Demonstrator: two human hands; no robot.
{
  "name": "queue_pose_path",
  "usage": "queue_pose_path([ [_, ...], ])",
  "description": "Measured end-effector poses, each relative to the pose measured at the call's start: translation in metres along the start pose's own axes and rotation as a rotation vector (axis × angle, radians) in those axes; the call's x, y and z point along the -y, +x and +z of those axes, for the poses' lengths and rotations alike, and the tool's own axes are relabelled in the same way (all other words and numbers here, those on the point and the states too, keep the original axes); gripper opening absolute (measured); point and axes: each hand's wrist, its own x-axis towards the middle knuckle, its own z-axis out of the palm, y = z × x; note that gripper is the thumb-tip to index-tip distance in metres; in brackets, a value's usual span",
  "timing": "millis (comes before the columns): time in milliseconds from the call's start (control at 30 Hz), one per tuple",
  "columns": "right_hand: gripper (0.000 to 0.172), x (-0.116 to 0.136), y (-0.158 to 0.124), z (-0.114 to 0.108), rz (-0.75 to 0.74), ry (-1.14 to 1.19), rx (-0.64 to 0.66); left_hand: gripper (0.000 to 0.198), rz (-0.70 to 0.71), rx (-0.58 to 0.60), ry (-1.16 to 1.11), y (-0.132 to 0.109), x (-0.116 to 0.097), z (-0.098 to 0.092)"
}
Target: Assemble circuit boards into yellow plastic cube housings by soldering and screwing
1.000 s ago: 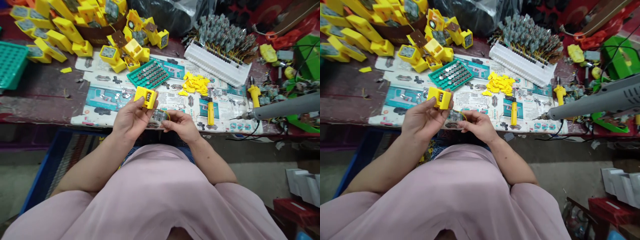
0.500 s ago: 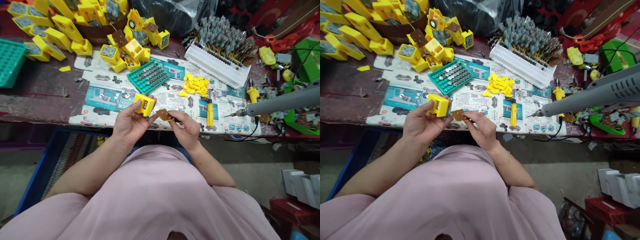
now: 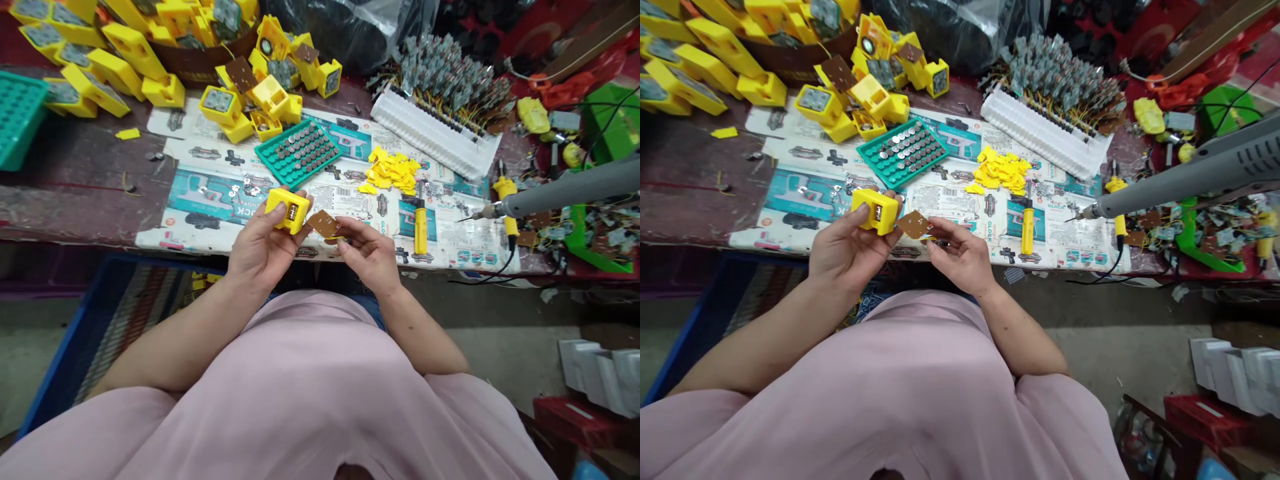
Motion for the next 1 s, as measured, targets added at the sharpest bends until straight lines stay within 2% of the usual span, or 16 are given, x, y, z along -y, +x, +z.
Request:
queue_pose_path([
  [133, 0.051, -0.0020, -0.0002, 0.0074, -0.011, -0.072, -0.078, 0.017, 0.010, 0.031, -0.003, -0.0013, 0.0029, -0.0005],
  [267, 0.041, -0.0037, -0.0012, 0.0113, -0.107, -0.212, -0.186, 0.020, 0.004, 0.048, -0.002, -0.0014, 0.0053, -0.0013],
  [433, 0.032, -0.0040, -0.0006, 0.0097, -0.212, -0.289, -0.230, 0.023, -0.013, 0.046, 0.011, -0.0017, 0.0064, -0.0008],
  [600, 0.052, -0.0075, 0.0052, 0.0077, -0.102, -0.127, -0.203, 0.024, -0.017, 0.051, 0.015, -0.0015, 0.0074, -0.0005],
  [700, 0.042, -0.0087, 0.0075, 0.0071, -0.092, -0.081, -0.200, 0.023, -0.019, 0.056, 0.000, -0.0018, 0.0080, -0.0011],
  [833, 0.031, -0.0085, 0.0071, 0.0076, -0.152, -0.119, -0.202, 0.024, -0.027, 0.061, 0.005, -0.0026, 0.0084, -0.0018],
  [933, 0.029, -0.0089, 0.0073, 0.0063, -0.139, -0.141, -0.189, 0.022, -0.049, 0.044, -0.011, -0.0016, 0.0065, -0.0010],
  [1000, 0.034, -0.0090, 0.0082, 0.0032, -0.116, -0.177, -0.130, 0.020, -0.071, 0.020, -0.029, -0.0002, 0.0040, 0.0005],
])
